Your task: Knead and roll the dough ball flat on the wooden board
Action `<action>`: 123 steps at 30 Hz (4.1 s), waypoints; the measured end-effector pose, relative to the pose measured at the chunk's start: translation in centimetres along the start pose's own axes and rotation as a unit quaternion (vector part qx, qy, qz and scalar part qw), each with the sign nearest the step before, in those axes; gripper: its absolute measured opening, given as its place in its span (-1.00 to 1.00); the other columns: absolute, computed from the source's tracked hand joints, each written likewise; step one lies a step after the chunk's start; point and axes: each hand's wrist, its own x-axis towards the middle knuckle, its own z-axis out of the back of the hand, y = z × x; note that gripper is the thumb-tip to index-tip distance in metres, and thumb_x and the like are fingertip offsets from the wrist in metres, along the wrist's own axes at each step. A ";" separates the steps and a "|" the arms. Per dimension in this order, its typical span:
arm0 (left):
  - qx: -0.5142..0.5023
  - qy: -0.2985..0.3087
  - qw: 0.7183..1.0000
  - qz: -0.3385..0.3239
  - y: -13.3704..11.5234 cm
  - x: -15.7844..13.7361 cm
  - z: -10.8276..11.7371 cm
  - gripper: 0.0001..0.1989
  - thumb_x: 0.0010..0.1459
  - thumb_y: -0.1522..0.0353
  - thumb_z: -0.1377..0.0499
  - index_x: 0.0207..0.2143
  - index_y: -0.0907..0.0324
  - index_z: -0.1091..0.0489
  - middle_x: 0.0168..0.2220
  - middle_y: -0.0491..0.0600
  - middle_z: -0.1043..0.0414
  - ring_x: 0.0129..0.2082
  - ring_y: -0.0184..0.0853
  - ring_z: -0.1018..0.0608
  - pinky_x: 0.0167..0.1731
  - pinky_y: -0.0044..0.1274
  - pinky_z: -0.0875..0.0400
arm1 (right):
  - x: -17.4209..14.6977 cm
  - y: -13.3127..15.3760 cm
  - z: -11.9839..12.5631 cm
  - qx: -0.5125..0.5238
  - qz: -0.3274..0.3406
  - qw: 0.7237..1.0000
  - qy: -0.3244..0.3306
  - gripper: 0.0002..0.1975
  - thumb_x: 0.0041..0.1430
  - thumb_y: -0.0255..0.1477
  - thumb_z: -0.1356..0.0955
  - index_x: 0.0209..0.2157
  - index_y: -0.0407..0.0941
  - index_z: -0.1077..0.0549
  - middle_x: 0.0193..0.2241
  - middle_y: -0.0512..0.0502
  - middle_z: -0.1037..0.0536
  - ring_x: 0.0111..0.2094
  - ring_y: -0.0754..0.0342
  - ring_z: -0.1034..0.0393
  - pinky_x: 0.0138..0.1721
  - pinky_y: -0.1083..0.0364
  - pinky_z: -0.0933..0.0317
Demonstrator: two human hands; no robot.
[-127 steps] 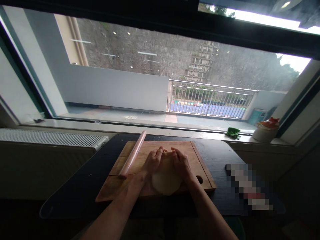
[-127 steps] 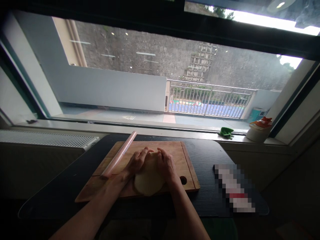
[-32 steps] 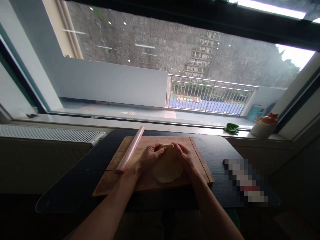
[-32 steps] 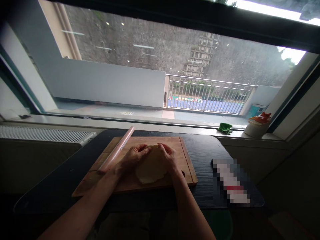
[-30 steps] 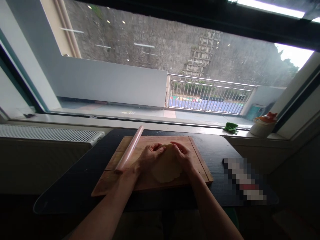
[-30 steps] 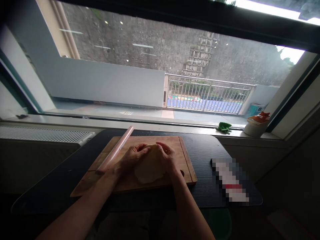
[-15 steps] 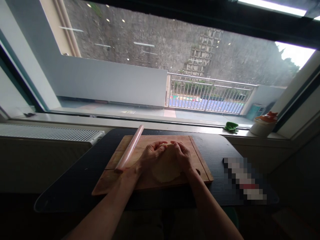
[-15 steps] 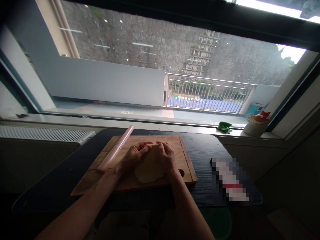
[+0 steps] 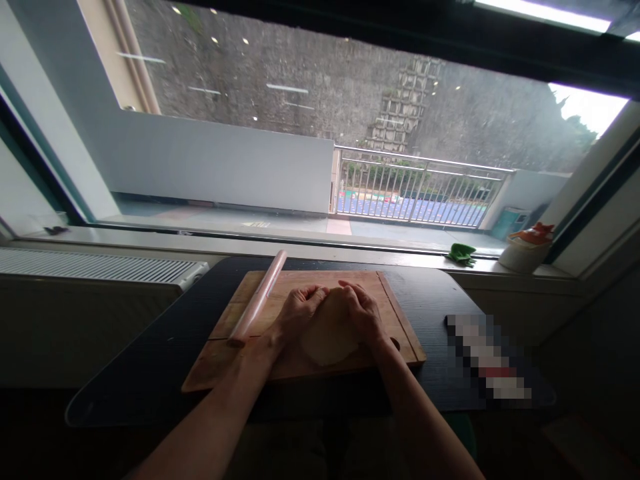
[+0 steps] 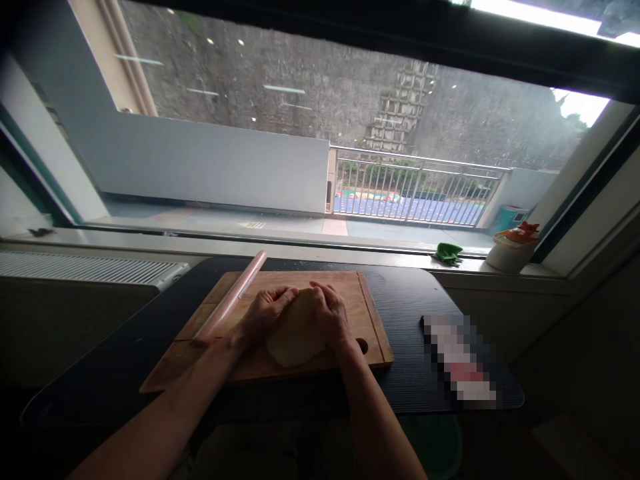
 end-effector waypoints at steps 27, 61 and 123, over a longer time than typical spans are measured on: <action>-0.065 0.122 0.990 -0.018 -0.6 -0.1 0.0 -0.72 -0.02 0.24 -0.16 -0.29 0.23 -0.45 -0.41 0.01 -0.48 -0.47 -0.34 -0.43 -0.51 -0.57 -0.28 | -0.3 -0.7 -0.7 0.048 -0.037 0.998 0.020 -0.65 0.04 -0.35 -0.29 -0.09 -0.04 -0.42 -0.27 0.00 -0.52 -0.25 0.08 -0.39 -0.19 0.09 -0.27; -0.079 0.055 0.995 0.020 0.2 0.6 1.0 -0.66 -0.08 0.19 -0.19 -0.27 0.20 -0.45 -0.52 -0.09 -0.46 -0.56 -0.40 -0.43 -0.61 -0.61 -0.26 | -0.6 0.4 -0.5 0.069 -0.066 0.995 0.009 -0.58 0.10 -0.26 -0.25 0.01 -0.05 -0.32 -0.21 -0.06 -0.50 -0.22 0.03 -0.39 -0.24 0.07 -0.30; -0.118 0.160 0.979 0.044 -0.4 -0.2 1.3 -0.64 0.01 0.15 -0.11 -0.25 0.22 -0.41 -0.50 -0.03 -0.42 -0.56 -0.40 -0.41 -0.58 -0.59 -0.27 | -0.6 0.0 0.4 0.131 -0.084 0.987 0.036 -0.70 0.05 -0.24 -0.30 -0.22 -0.11 -0.46 -0.29 -0.06 -0.51 -0.25 0.04 -0.38 -0.24 0.10 -0.27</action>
